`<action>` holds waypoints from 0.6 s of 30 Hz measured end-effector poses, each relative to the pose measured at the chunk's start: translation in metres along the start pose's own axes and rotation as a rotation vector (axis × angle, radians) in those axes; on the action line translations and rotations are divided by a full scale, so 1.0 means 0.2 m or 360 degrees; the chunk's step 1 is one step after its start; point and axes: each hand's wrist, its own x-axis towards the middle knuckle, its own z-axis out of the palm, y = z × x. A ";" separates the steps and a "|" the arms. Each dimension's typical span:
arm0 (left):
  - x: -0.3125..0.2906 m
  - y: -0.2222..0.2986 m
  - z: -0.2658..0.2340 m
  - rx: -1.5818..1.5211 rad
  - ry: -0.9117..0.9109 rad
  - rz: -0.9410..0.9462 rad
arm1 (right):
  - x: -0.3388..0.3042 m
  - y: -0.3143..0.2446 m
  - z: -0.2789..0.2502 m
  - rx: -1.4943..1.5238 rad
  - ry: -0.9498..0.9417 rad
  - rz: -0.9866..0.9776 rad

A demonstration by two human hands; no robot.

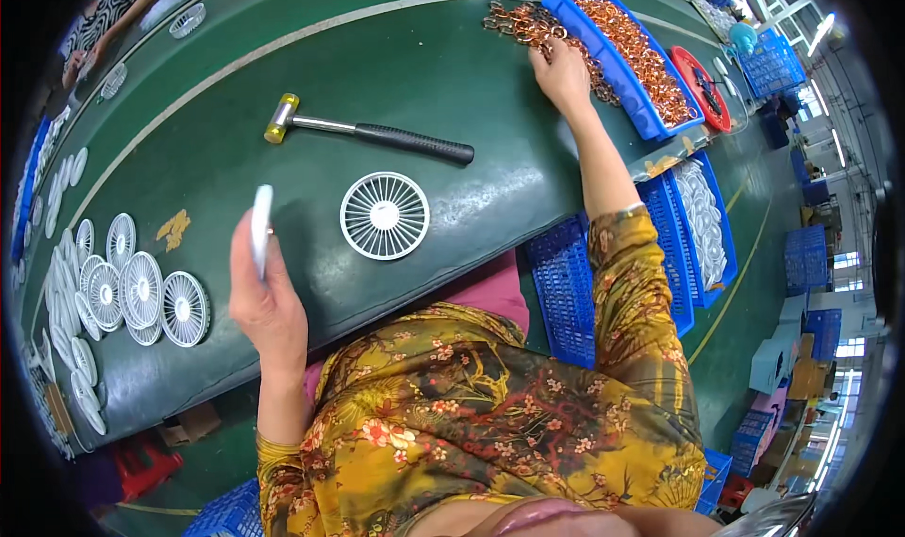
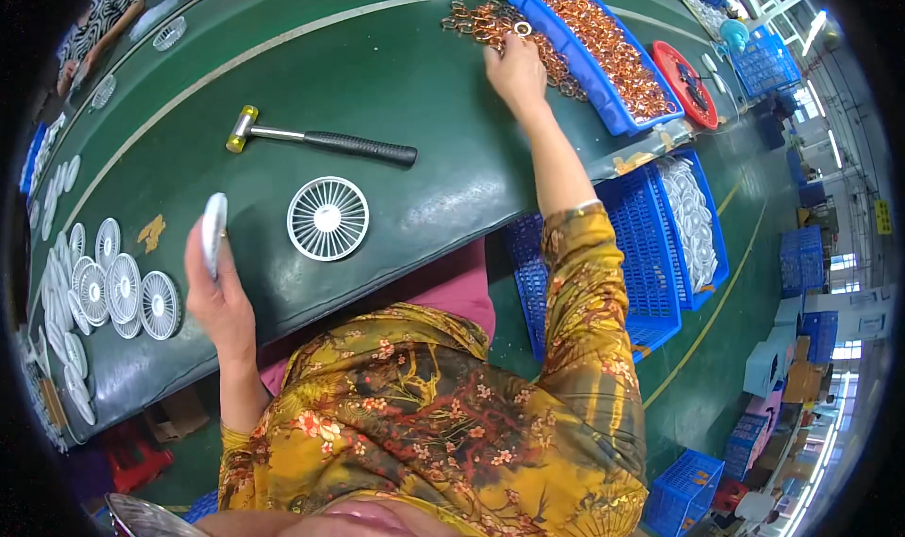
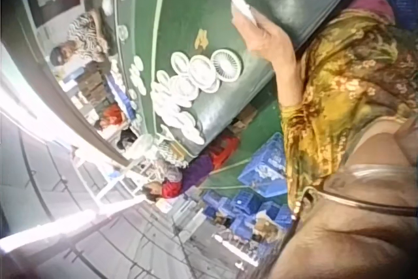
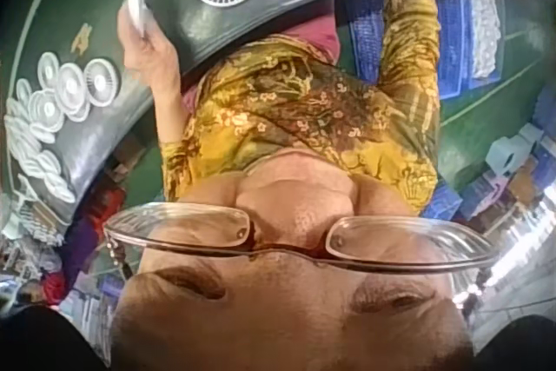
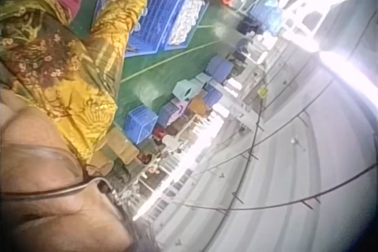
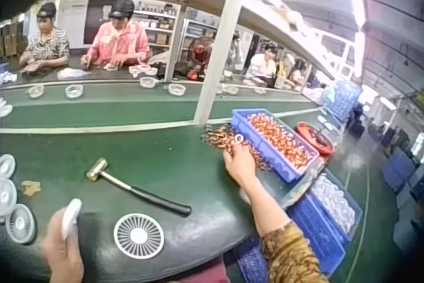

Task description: The person fits metal rings into plastic fan grilles by hand and taps them into place using a mallet on an assembly line table.

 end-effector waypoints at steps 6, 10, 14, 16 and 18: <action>-0.01 -0.01 0.00 0.0616 -0.0423 0.0208 | 0.00 0.01 0.03 -0.0027 -0.0053 0.0139; 0.01 -0.03 -0.10 0.0436 -0.0316 0.0255 | -0.07 0.01 -0.02 -0.0029 0.0100 0.0008; -0.01 -0.15 -0.30 0.0711 -0.0108 0.0002 | -0.12 -0.04 -0.12 0.0291 -0.0071 0.0093; -0.06 -0.24 -0.40 0.0848 -0.0079 -0.0142 | -0.18 -0.06 -0.12 0.0406 -0.0185 0.0061; -0.10 -0.30 -0.44 0.1109 -0.0125 -0.0241 | -0.22 -0.07 -0.13 0.0508 -0.0291 0.0044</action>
